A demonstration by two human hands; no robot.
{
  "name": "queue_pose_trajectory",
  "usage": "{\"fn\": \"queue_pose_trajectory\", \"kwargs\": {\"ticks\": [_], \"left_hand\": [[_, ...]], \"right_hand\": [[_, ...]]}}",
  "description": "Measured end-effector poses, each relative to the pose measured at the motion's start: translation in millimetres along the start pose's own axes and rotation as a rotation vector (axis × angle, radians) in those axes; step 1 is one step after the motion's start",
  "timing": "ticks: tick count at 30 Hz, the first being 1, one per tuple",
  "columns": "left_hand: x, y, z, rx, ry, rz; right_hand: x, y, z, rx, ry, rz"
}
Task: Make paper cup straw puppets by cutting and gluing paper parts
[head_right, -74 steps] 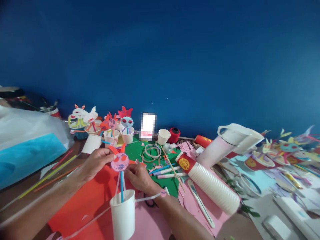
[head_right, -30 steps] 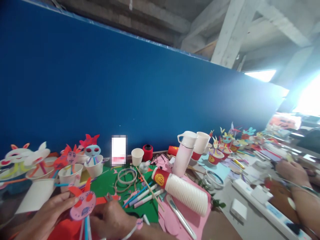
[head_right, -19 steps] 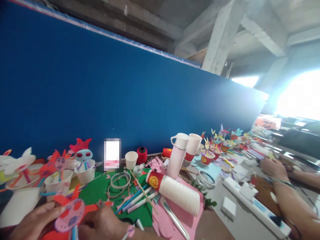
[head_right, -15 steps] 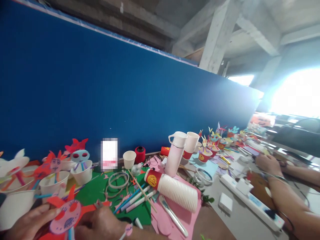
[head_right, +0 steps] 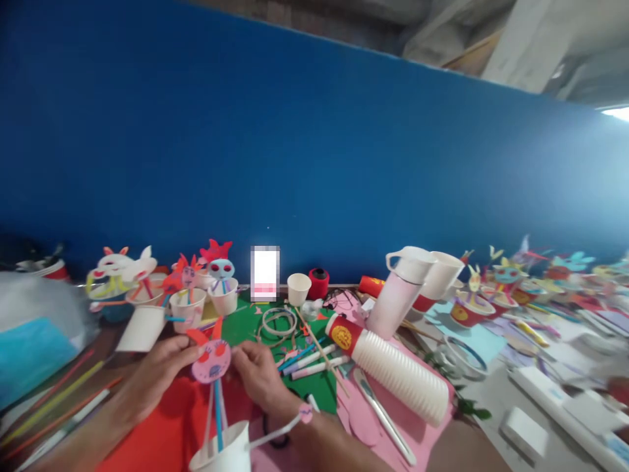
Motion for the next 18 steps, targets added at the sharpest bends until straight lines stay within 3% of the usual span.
{"fn": "queue_pose_trajectory", "kwargs": {"ticks": [4, 11, 18], "left_hand": [[-6.7, 2.2, 9.5, -0.029, -0.028, 0.065], [-19.4, 1.9, 18.0, -0.102, 0.018, 0.096], [-22.8, 0.2, 23.5, -0.099, 0.116, 0.103]], "right_hand": [[12.3, -0.3, 10.3, 0.010, 0.099, -0.083], [-0.3, -2.6, 14.9, -0.105, 0.253, 0.056], [-6.7, -2.8, 13.8, -0.096, 0.192, 0.049]]}}
Point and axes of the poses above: each hand's wrist, its own y-axis towards the middle knuckle, its own x-axis out of the back of the hand, z = x × y, the point moved 8 cm from there along y, towards the middle knuckle, and after that the axes turned 2 degrees about -x, right-handed, at the moved point
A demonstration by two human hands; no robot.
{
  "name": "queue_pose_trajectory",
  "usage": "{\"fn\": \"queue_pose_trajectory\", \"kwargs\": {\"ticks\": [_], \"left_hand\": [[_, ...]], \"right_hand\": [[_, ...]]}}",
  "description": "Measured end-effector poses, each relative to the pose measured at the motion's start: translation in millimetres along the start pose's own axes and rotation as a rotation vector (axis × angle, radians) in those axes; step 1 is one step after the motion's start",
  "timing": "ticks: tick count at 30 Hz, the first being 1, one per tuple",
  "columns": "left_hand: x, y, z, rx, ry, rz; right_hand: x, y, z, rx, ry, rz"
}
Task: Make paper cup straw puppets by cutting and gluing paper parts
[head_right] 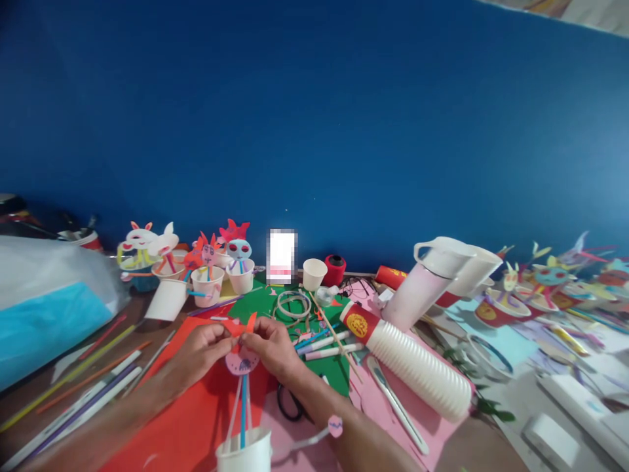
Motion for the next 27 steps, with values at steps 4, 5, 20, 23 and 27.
{"fn": "queue_pose_trajectory", "kwargs": {"ticks": [4, 5, 20, 23, 27], "left_hand": [[-2.0, 0.8, 4.0, 0.009, -0.005, 0.028], [-2.7, 1.1, 5.2, 0.025, 0.002, 0.040], [-7.4, 3.7, 13.8, 0.047, -0.132, 0.064], [-7.9, 3.8, 12.6, 0.041, -0.143, 0.073], [-4.9, 5.9, 11.1, 0.037, -0.141, 0.066]], "right_hand": [[1.1, 0.7, 0.9, 0.039, -0.057, -0.007], [1.7, 0.5, 1.4, 0.051, -0.079, -0.011], [4.2, 1.0, -3.5, 0.098, -0.197, -0.025], [5.0, 1.2, -6.4, 0.064, -0.149, -0.024], [5.8, 0.7, -6.1, 0.037, -0.091, -0.011]]}}
Point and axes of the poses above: each hand's wrist, its own y-axis towards the middle knuckle, its own x-axis out of the back of the hand, z = x × y, the point moved 8 cm from there along y, towards the middle knuckle, and after that the axes turned 2 degrees about -x, right-handed, at the moved point
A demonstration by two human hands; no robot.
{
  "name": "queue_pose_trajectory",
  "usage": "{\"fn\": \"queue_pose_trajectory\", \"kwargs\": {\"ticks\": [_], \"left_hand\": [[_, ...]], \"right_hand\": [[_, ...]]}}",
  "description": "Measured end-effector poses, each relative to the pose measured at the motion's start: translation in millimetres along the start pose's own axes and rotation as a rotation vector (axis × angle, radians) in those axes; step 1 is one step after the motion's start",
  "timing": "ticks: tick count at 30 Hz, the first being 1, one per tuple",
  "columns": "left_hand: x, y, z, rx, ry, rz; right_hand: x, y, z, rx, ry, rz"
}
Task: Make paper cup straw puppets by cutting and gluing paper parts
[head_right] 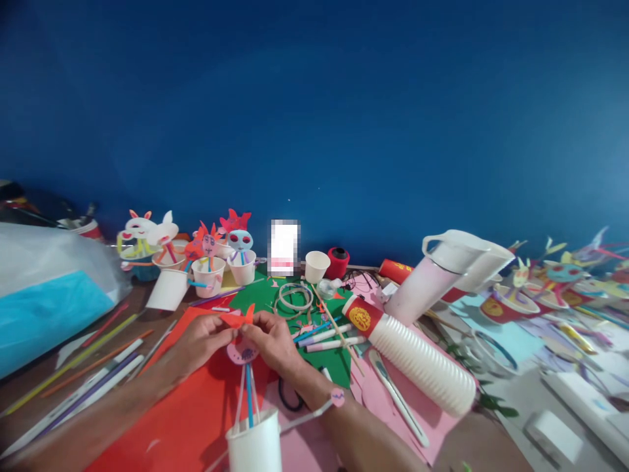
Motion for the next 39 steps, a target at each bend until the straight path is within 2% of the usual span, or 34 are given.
{"fn": "queue_pose_trajectory", "kwargs": {"ticks": [6, 10, 22, 39], "left_hand": [[7.5, 2.6, -0.6, 0.017, 0.009, -0.035], [9.5, 1.7, 1.1, 0.044, -0.034, -0.059], [0.0, 2.5, 6.4, 0.047, -0.009, 0.012], [8.3, -0.3, 5.4, 0.040, 0.103, -0.067]], "right_hand": [[2.8, -0.4, 2.8, 0.025, -0.010, 0.008], [7.3, -0.4, 1.0, 0.014, -0.014, -0.034], [-2.2, 2.7, -8.5, -0.046, 0.052, 0.014], [6.0, 5.7, -14.2, 0.047, -0.136, -0.035]]}}
Point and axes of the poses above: each hand's wrist, its own y-axis towards the middle knuckle, its own x-axis out of the back of the hand, z = x × y, the point moved 8 cm from there along y, towards the middle knuckle, and after that the axes turned 2 degrees about -x, right-handed, at the moved point
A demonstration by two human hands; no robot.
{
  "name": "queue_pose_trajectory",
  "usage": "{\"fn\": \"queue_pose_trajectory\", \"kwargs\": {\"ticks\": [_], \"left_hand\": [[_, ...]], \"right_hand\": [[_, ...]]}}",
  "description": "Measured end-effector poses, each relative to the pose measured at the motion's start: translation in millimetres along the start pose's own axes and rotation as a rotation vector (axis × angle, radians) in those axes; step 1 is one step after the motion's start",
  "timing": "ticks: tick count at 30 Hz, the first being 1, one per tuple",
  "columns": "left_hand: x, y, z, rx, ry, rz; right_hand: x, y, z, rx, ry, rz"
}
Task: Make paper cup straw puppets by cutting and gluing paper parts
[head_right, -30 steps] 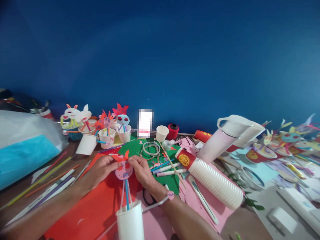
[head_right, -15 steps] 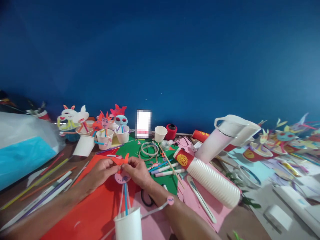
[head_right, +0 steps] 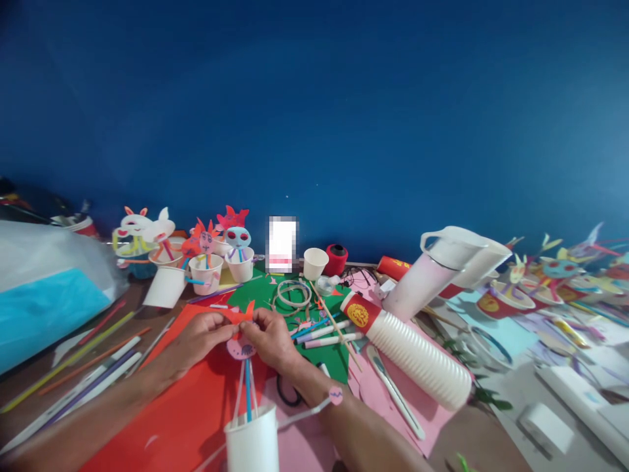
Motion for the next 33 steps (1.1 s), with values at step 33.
{"fn": "queue_pose_trajectory", "kwargs": {"ticks": [33], "left_hand": [[-23.6, 36.8, -48.3, -0.143, 0.147, 0.243]], "right_hand": [[25.8, 4.1, 14.6, 0.079, 0.112, -0.179]]}}
Point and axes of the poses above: each hand's wrist, its own y-axis towards the middle knuckle, its own x-axis out of the back of the hand, z = x × y, the point moved 8 cm from there along y, towards the middle knuckle, and after that the axes turned 2 degrees about -x, right-handed, at the moved point
